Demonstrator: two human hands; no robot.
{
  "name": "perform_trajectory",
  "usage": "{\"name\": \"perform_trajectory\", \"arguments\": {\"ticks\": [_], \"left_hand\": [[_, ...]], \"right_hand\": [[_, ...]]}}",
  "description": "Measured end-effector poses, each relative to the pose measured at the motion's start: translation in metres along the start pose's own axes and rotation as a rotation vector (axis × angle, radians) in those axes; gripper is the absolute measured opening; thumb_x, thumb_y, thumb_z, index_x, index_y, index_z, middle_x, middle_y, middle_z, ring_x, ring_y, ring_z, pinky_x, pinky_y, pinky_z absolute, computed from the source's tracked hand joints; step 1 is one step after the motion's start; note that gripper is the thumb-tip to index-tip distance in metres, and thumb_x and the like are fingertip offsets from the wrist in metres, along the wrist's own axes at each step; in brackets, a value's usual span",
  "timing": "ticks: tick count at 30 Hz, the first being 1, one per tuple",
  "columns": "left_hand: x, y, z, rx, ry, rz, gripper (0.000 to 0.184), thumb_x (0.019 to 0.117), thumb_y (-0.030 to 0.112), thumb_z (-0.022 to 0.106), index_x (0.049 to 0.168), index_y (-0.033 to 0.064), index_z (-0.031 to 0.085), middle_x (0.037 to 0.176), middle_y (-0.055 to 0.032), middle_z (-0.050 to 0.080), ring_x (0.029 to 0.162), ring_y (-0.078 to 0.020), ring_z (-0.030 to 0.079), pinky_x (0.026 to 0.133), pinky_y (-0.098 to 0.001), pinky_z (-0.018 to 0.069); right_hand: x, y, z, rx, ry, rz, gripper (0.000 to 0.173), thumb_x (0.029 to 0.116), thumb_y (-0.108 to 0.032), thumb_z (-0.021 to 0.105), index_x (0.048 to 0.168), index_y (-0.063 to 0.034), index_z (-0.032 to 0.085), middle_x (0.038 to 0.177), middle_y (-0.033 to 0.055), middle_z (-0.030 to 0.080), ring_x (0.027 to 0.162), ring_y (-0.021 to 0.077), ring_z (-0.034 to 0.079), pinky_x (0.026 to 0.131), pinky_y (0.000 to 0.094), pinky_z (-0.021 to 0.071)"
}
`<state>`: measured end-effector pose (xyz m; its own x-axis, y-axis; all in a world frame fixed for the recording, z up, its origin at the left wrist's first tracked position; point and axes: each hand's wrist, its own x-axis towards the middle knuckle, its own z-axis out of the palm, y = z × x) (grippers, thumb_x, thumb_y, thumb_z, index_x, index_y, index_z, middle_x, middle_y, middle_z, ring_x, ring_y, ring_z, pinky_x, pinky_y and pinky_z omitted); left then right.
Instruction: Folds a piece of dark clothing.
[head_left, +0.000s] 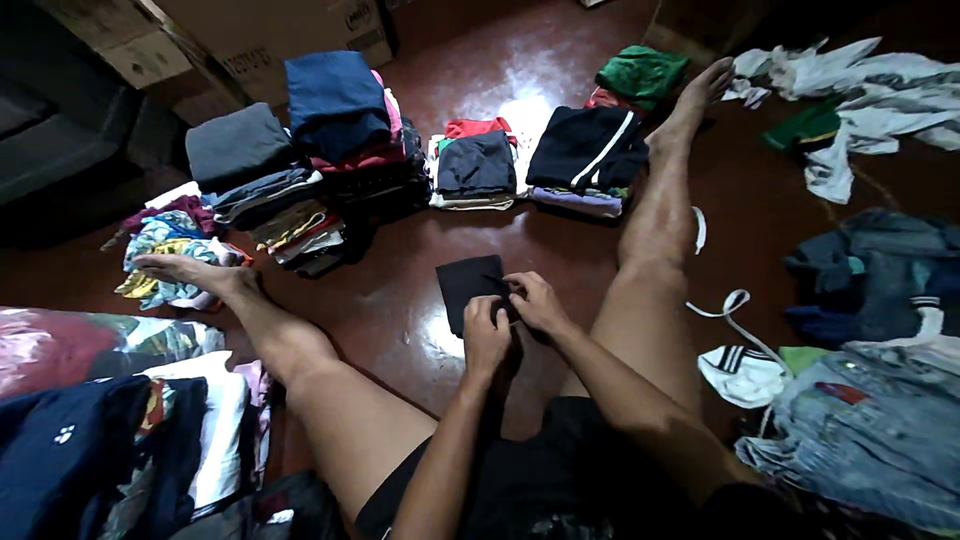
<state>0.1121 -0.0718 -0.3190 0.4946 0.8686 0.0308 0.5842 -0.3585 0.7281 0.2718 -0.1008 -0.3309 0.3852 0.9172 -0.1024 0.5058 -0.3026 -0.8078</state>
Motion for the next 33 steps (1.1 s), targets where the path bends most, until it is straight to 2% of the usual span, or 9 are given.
{"name": "perform_trajectory", "arguments": {"ticks": [5,8,12,15,18,21,25,28,33], "left_hand": [[-0.005,-0.04,0.016,0.34,0.081,-0.086,0.036,0.0957,0.026,0.056,0.128,0.0183,0.07,0.149,-0.0098,0.054,0.141,-0.0341,0.045,0.111,-0.0566,0.038],[-0.004,-0.055,0.019,0.286,0.081,-0.137,0.037,0.1002,0.028,0.053,0.132,0.0169,0.069,0.159,-0.0135,0.043,0.148,-0.0373,0.037,0.117,-0.0579,0.0316],[0.006,-0.056,0.009,0.119,0.296,-0.358,0.055,0.0969,0.029,0.064,0.144,0.0019,0.054,0.157,-0.027,0.039,0.141,-0.0448,0.044,0.112,-0.0544,0.0427],[0.026,-0.052,-0.007,-0.077,0.185,-0.59,0.079,0.0912,0.03,0.076,0.153,-0.0008,0.039,0.152,-0.0294,0.042,0.137,-0.0427,0.048,0.111,-0.0522,0.046],[0.04,-0.054,-0.015,-0.239,0.031,-0.719,0.085,0.082,0.024,0.086,0.149,-0.0033,0.041,0.147,-0.0311,0.046,0.134,-0.0424,0.052,0.109,-0.0542,0.0474],[0.04,-0.056,-0.017,-0.563,-0.095,-0.777,0.059,0.0841,0.011,0.082,0.136,-0.0022,0.056,0.12,-0.0238,0.069,0.109,-0.0338,0.07,0.094,-0.0519,0.0584],[0.028,-0.061,-0.018,-1.132,-0.155,-0.794,0.05,0.0925,0.008,0.07,0.138,-0.0007,0.051,0.111,-0.025,0.07,0.096,-0.0362,0.072,0.083,-0.0541,0.0609],[0.02,-0.061,-0.016,-1.341,-0.13,-0.741,0.049,0.094,0.006,0.062,0.14,0.0024,0.047,0.113,-0.0223,0.069,0.098,-0.0327,0.071,0.085,-0.0516,0.0597],[0.013,-0.061,-0.016,-1.525,-0.096,-0.777,0.038,0.0957,0.01,0.056,0.133,0.0033,0.051,0.11,-0.0218,0.069,0.097,-0.033,0.07,0.084,-0.0529,0.0591]], "right_hand": [[0.007,0.005,0.022,-0.251,-0.144,-0.167,0.039,0.093,-0.027,0.064,0.131,-0.0332,0.07,0.149,0.0094,0.052,0.129,0.0336,0.054,0.101,0.0544,0.0496],[0.011,0.008,0.024,-0.338,-0.221,-0.047,0.033,0.0934,-0.035,0.065,0.124,-0.0258,0.074,0.156,0.0058,0.048,0.137,0.0349,0.047,0.105,0.0573,0.0449],[0.008,0.008,0.02,-0.292,-0.058,0.112,0.045,0.0934,-0.034,0.066,0.132,-0.0102,0.064,0.147,0.015,0.053,0.129,0.0358,0.056,0.104,0.0525,0.05],[0.006,0.004,0.023,-0.28,-0.038,0.221,0.063,0.091,-0.04,0.071,0.141,-0.0062,0.053,0.138,0.021,0.057,0.12,0.0374,0.062,0.098,0.0537,0.0534],[0.006,0.002,0.032,-0.273,-0.074,0.335,0.075,0.0882,-0.036,0.074,0.149,-0.0053,0.044,0.136,0.022,0.059,0.12,0.0385,0.063,0.097,0.0569,0.0529],[0.008,0.001,0.031,-0.231,-0.092,0.453,0.072,0.0839,-0.028,0.076,0.147,-0.0093,0.047,0.125,0.0188,0.067,0.114,0.0369,0.066,0.093,0.06,0.0536],[0.015,0.015,0.025,-0.075,-0.141,0.471,0.04,0.0833,-0.026,0.079,0.117,-0.0077,0.07,0.107,0.0171,0.072,0.103,0.0358,0.068,0.089,0.0612,0.0535],[0.016,0.023,0.025,0.147,-0.085,0.437,0.016,0.0839,-0.018,0.076,0.089,-0.0046,0.068,0.089,0.0153,0.067,0.086,0.0307,0.064,0.076,0.0565,0.0511],[0.005,0.007,0.022,0.851,-0.051,0.547,0.033,0.0902,-0.006,0.065,0.123,-0.0046,0.062,0.103,0.0143,0.069,0.09,0.0244,0.069,0.074,0.0446,0.059]]}}
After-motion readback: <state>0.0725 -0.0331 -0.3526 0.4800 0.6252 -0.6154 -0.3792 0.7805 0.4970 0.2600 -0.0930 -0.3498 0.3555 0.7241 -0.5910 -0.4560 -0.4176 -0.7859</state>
